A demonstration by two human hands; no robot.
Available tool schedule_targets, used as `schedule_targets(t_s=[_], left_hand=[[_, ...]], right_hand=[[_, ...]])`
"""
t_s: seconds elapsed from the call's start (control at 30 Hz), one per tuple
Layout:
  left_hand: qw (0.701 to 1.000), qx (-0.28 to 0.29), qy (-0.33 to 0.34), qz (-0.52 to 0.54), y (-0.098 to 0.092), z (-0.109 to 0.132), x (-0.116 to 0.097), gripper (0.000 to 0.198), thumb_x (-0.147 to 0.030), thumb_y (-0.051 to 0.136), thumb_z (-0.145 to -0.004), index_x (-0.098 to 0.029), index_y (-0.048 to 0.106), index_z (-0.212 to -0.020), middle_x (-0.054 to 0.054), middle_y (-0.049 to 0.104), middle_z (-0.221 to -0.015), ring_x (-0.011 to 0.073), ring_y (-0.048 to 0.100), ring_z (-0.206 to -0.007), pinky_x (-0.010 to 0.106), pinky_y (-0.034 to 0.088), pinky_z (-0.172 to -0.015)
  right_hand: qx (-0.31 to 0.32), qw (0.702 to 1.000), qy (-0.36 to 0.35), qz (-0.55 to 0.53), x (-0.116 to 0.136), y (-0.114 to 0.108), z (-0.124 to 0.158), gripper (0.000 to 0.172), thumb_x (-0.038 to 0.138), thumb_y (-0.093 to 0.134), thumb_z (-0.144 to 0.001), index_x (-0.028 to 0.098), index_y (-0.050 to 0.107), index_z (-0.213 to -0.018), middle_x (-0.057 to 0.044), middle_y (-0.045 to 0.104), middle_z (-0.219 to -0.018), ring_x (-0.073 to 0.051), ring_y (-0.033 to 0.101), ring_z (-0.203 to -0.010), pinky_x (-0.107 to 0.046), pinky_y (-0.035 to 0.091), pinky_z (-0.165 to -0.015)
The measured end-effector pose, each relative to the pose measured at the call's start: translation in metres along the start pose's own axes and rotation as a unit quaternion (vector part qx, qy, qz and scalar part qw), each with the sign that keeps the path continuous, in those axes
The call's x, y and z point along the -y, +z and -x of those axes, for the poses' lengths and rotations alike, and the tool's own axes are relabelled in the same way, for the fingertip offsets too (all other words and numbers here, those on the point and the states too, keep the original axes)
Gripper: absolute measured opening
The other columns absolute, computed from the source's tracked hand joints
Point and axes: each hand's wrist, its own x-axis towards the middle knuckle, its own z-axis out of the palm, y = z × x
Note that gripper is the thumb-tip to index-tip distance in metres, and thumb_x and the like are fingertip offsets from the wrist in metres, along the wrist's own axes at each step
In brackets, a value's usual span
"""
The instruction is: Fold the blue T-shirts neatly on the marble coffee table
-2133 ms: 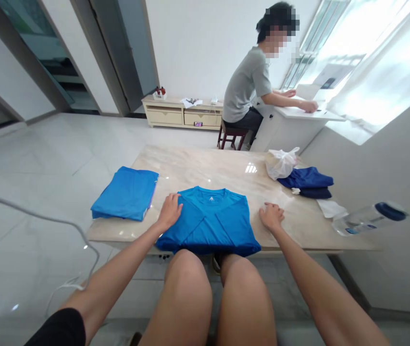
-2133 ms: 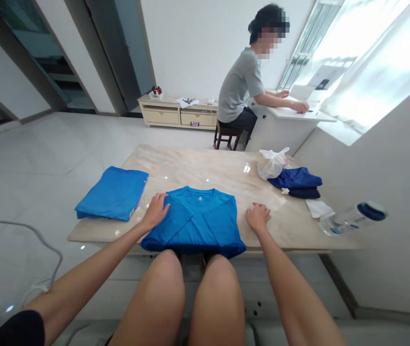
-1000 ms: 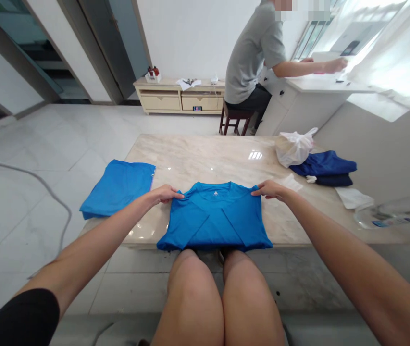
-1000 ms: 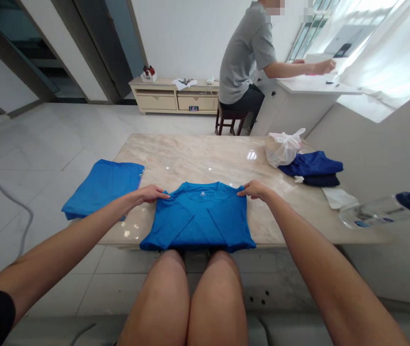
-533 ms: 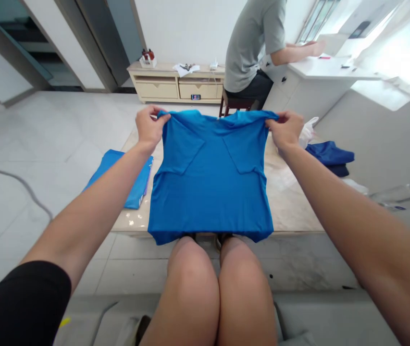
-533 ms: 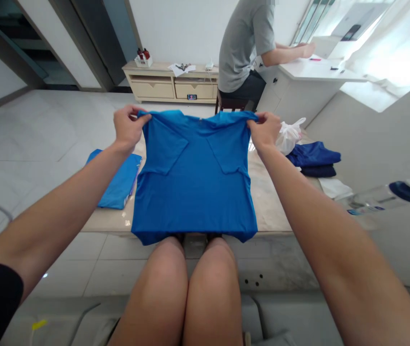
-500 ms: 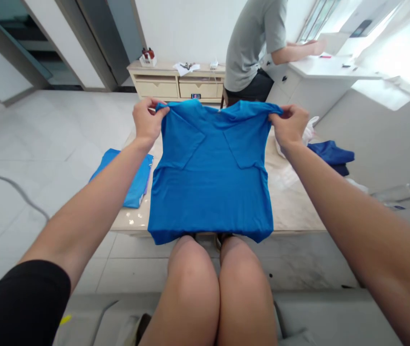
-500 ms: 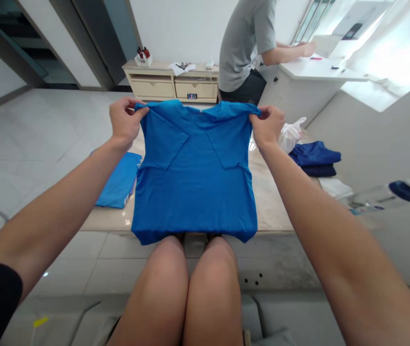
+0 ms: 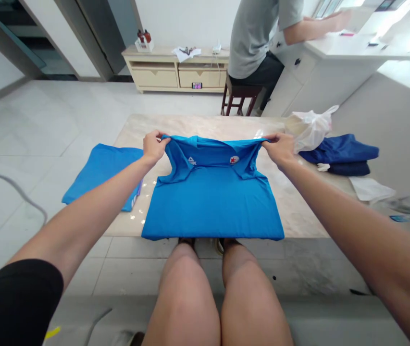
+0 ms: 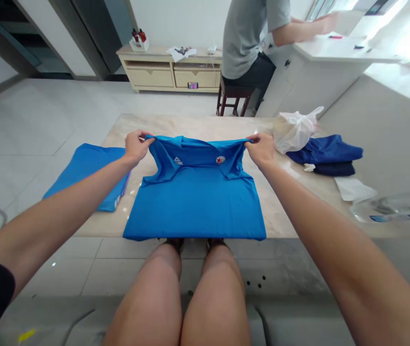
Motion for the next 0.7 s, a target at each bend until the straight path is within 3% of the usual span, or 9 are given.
schedule_targets(t_s=[0.1,0.17,0.27,0.33,0.4,0.5,0.6,0.7], left_hand=[[0.999,-0.027,0.029,-0.037,0.018,-0.052,-0.012,0.014,-0.021,0.085,-0.092,-0.016,0.071,-0.091,-0.002,0.074,-0.090,0.0130,0.064,-0.085,0.033,0.055,-0.090],[0.997,-0.040,0.054,-0.042,0.020,-0.091,-0.028,0.013,-0.022,0.080,-0.098,-0.013,0.070,-0.099,-0.001,0.076,-0.104,0.0126,0.068,-0.101,0.036,0.054,-0.101],[0.989,-0.071,0.111,-0.060,0.011,-0.133,-0.056,0.014,-0.019,0.072,-0.106,-0.011,0.067,-0.117,-0.001,0.072,-0.122,0.0106,0.067,-0.119,0.037,0.051,-0.111],[0.981,-0.084,0.161,-0.075,0.000,-0.137,-0.069,0.016,-0.024,0.070,-0.110,-0.014,0.065,-0.121,-0.003,0.071,-0.122,0.0089,0.067,-0.119,0.035,0.053,-0.107],[0.974,-0.087,0.198,-0.069,-0.012,-0.114,-0.072,0.023,-0.034,0.068,-0.112,-0.014,0.063,-0.124,-0.002,0.070,-0.123,0.0076,0.067,-0.116,0.033,0.054,-0.097],[0.973,-0.089,0.211,-0.015,-0.030,-0.039,-0.055,0.043,-0.047,0.067,-0.110,-0.013,0.061,-0.135,0.001,0.071,-0.125,0.0076,0.066,-0.108,0.030,0.053,-0.086],[0.979,-0.073,0.188,0.032,-0.049,0.059,-0.019,0.051,-0.046,0.081,-0.098,-0.020,0.066,-0.139,0.000,0.074,-0.107,0.0130,0.067,-0.091,0.030,0.054,-0.078],[0.984,0.020,0.174,0.019,-0.068,0.143,0.016,0.038,-0.044,0.080,-0.094,-0.024,0.075,-0.125,0.001,0.076,-0.103,0.0180,0.067,-0.090,0.034,0.056,-0.087]], right_hand=[[-0.030,0.999,-0.003,-0.012,0.006,0.024,-0.044,0.020,0.014,0.079,-0.088,0.008,0.079,-0.107,-0.009,0.079,-0.098,-0.020,0.069,-0.092,-0.036,0.056,-0.093],[-0.050,0.998,-0.032,-0.033,0.011,0.032,-0.082,0.022,0.016,0.078,-0.092,0.004,0.076,-0.110,-0.011,0.078,-0.107,-0.021,0.067,-0.100,-0.039,0.054,-0.100],[-0.077,0.991,-0.099,-0.051,0.021,0.026,-0.131,0.013,0.016,0.072,-0.101,0.009,0.070,-0.112,-0.014,0.072,-0.122,-0.023,0.062,-0.117,-0.044,0.047,-0.116],[-0.080,0.983,-0.159,-0.053,0.030,0.012,-0.138,0.006,0.016,0.070,-0.104,0.015,0.069,-0.110,-0.012,0.071,-0.122,-0.023,0.060,-0.121,-0.043,0.044,-0.121],[-0.071,0.975,-0.206,-0.044,0.039,-0.008,-0.118,0.006,0.016,0.071,-0.103,0.015,0.071,-0.109,-0.010,0.074,-0.116,-0.022,0.064,-0.116,-0.041,0.047,-0.118],[-0.054,0.968,-0.242,-0.043,0.040,-0.037,-0.042,0.014,0.018,0.070,-0.101,0.014,0.075,-0.113,-0.009,0.079,-0.116,-0.021,0.071,-0.108,-0.038,0.055,-0.102],[-0.049,0.960,-0.275,-0.038,0.011,-0.058,0.051,0.010,0.022,0.070,-0.099,0.022,0.076,-0.107,-0.009,0.080,-0.122,-0.026,0.072,-0.118,-0.040,0.058,-0.099],[0.022,0.965,-0.260,0.013,-0.035,-0.071,0.128,0.009,0.024,0.069,-0.096,0.027,0.077,-0.101,-0.009,0.078,-0.116,-0.029,0.072,-0.118,-0.047,0.057,-0.105]])
